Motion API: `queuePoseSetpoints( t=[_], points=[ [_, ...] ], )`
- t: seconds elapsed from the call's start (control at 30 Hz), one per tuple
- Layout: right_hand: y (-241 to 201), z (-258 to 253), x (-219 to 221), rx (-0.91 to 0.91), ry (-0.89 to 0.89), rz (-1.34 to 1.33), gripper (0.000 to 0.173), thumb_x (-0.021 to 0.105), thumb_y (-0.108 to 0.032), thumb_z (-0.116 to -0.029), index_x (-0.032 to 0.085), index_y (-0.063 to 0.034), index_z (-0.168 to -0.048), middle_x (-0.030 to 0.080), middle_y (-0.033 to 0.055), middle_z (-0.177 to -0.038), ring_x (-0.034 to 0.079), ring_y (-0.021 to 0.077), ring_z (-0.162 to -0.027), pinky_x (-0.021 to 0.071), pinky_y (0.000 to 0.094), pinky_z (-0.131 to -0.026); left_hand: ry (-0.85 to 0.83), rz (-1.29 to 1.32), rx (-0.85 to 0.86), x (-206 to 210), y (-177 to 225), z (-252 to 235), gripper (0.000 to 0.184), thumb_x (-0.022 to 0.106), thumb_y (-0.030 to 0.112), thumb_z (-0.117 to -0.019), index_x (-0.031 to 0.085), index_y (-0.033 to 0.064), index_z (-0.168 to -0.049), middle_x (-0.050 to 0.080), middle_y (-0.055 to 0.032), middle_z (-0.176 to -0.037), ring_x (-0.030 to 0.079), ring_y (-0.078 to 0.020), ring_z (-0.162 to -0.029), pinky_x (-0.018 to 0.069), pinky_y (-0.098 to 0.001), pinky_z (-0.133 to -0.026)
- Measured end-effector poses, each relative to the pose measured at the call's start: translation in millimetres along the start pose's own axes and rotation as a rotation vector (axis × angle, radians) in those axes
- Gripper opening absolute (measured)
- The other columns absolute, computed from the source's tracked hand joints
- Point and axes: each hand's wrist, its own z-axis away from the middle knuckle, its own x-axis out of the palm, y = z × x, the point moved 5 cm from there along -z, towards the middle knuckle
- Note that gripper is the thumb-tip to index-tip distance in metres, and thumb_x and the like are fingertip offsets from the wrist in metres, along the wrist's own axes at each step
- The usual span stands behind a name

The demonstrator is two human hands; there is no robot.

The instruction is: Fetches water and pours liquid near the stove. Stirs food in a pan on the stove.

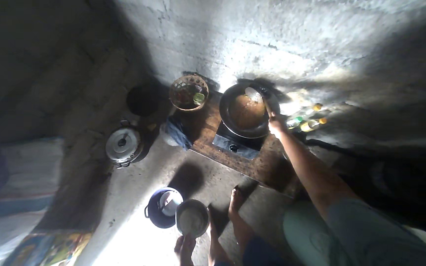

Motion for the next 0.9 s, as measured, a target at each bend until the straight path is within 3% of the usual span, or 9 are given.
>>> queuePoseSetpoints(
  t=[0.07,0.13,0.27,0.37,0.53,0.63,0.77,0.9],
  points=[
    [2.8,-5.1,5.5,-0.037,0.038,0.034,0.046,0.038,-0.015,-0.111,0.04,-0.0075,-0.156,0.058,0.0321,-0.137,0.06,0.0491,-0.121,0.0475,0.0644,-0.097,-0.012,0.0,-0.001,5.1,-1.3,1.8,0.018,0.057,0.004,-0.1023,0.057,-0.0111,-0.113,0.065,-0.0151,-0.086,0.065,-0.0153,-0.069,0.0582,-0.0306,-0.066],
    [11.4,-5.2,14.7,-0.079,0.028,0.097,0.05,0.038,-0.012,-0.11,0.036,-0.0074,-0.159,0.053,0.028,-0.147,0.052,0.0457,-0.136,0.0408,0.0615,-0.111,-0.026,-0.009,0.005,11.6,1.1,4.7,0.02,0.055,0.003,-0.1026,0.057,-0.012,-0.115,0.064,-0.0158,-0.088,0.064,-0.0156,-0.07,0.0578,-0.0311,-0.067],
    [29.7,23.2,22.8,-0.12,-0.031,0.237,0.051,0.036,-0.013,-0.1098,0.035,-0.0087,-0.16,0.055,0.0223,-0.148,0.052,0.0375,-0.139,0.0386,0.0519,-0.117,-0.028,-0.013,-0.004,22.0,6.5,7.5,0.019,0.055,0.003,-0.1027,0.057,-0.012,-0.114,0.063,-0.0159,-0.088,0.063,-0.0161,-0.07,0.0574,-0.0313,-0.066],
    [52.3,49.3,25.8,-0.149,-0.081,0.252,0.052,0.036,-0.014,-0.1105,0.031,-0.0095,-0.162,0.052,0.0201,-0.153,0.052,0.0354,-0.14,0.0383,0.048,-0.118,-0.042,0.001,0.009,26.9,10.6,8.4,0.018,0.055,0.003,-0.1026,0.058,-0.0119,-0.112,0.065,-0.015,-0.086,0.064,-0.0154,-0.068,0.0582,-0.0304,-0.065],
    [73.8,107.8,26.6,-0.2,-0.084,0.282,0.052,0.038,-0.013,-0.1104,0.032,-0.0081,-0.162,0.061,0.0247,-0.141,0.061,0.04,-0.128,0.0437,0.0517,-0.112,-0.077,-0.008,0.036,26.6,14.6,6.3,0.019,0.055,0.004,-0.1029,0.057,-0.0115,-0.114,0.065,-0.0136,-0.085,0.065,-0.0146,-0.068,0.0585,-0.0302,-0.066],
    [86.7,123.2,33.5,-0.2,-0.083,0.303,0.053,0.038,-0.012,-0.1098,0.031,-0.0081,-0.162,0.059,0.0234,-0.144,0.061,0.0376,-0.13,0.0435,0.0494,-0.114,-0.091,-0.019,0.036,22.8,16.5,7.6,0.017,0.055,0.004,-0.1027,0.057,-0.0112,-0.111,0.065,-0.0127,-0.084,0.065,-0.0145,-0.068,0.059,-0.0304,-0.066],
    [89.0,120.4,42.6,-0.131,-0.03,0.339,0.055,0.039,-0.014,-0.1094,0.029,-0.0135,-0.164,0.064,0.0235,-0.136,0.065,0.0405,-0.122,0.0473,0.0541,-0.107,-0.101,-0.058,0.005,12.8,23.6,12.0,0.021,0.054,0.0,-0.1019,0.054,-0.0123,-0.119,0.063,-0.0177,-0.093,0.064,-0.0174,-0.073,0.0574,-0.0328,-0.069],
    [99.8,111.3,57.8,-0.02,-0.087,0.45,0.065,0.04,-0.02,-0.1099,0.011,-0.0274,-0.168,0.067,0.0229,-0.129,0.066,0.041,-0.118,0.0498,0.0561,-0.102,-0.156,-0.145,0.039,-0.2,22.6,9.2,0.022,0.054,0.0,-0.1023,0.055,-0.0138,-0.12,0.064,-0.0183,-0.095,0.064,-0.0164,-0.075,0.0577,-0.0319,-0.071]
  ],
)
